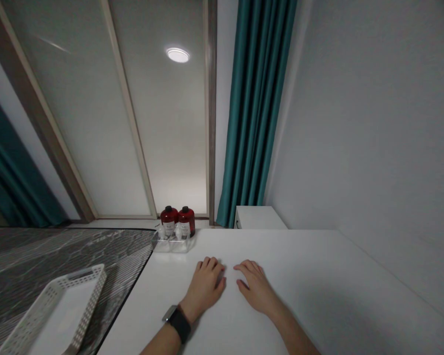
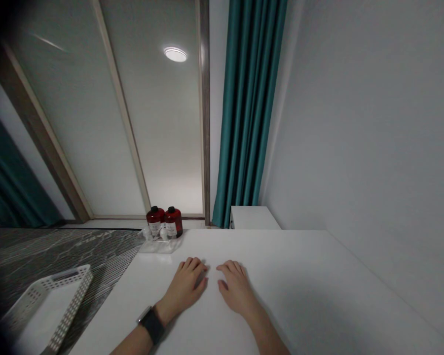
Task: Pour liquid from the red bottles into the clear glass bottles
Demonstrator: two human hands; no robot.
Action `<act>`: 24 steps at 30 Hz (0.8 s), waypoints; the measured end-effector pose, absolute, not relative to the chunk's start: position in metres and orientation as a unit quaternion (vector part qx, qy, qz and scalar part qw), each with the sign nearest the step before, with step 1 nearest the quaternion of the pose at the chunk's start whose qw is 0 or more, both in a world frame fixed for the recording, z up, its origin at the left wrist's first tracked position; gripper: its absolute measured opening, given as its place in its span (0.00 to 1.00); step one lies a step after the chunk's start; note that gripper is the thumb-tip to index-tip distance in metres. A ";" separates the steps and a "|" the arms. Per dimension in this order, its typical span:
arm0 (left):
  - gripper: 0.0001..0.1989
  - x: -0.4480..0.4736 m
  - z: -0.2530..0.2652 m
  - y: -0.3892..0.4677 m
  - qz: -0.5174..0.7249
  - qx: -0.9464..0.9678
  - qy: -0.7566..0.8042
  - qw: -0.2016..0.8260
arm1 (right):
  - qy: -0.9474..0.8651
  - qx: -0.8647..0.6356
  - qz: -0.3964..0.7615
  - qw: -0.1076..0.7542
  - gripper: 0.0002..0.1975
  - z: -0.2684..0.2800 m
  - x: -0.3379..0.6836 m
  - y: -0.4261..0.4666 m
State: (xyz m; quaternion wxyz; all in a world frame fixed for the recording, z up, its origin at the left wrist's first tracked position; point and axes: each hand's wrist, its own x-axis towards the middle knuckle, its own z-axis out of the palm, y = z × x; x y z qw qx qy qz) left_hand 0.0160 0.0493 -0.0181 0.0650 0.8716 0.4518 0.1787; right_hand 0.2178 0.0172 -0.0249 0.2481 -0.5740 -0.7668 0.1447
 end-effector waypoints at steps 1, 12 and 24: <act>0.09 0.016 -0.018 0.049 0.178 0.872 0.452 0.064 | -0.767 -0.574 0.144 0.249 0.19 -0.025 0.218 0.017; 0.09 0.015 -0.015 0.048 0.174 0.873 0.451 0.060 | -0.774 -0.566 0.138 0.248 0.18 -0.026 0.219 0.018; 0.09 0.013 -0.016 0.048 0.189 0.869 0.451 0.079 | -0.780 -0.563 0.136 0.238 0.18 -0.025 0.221 0.017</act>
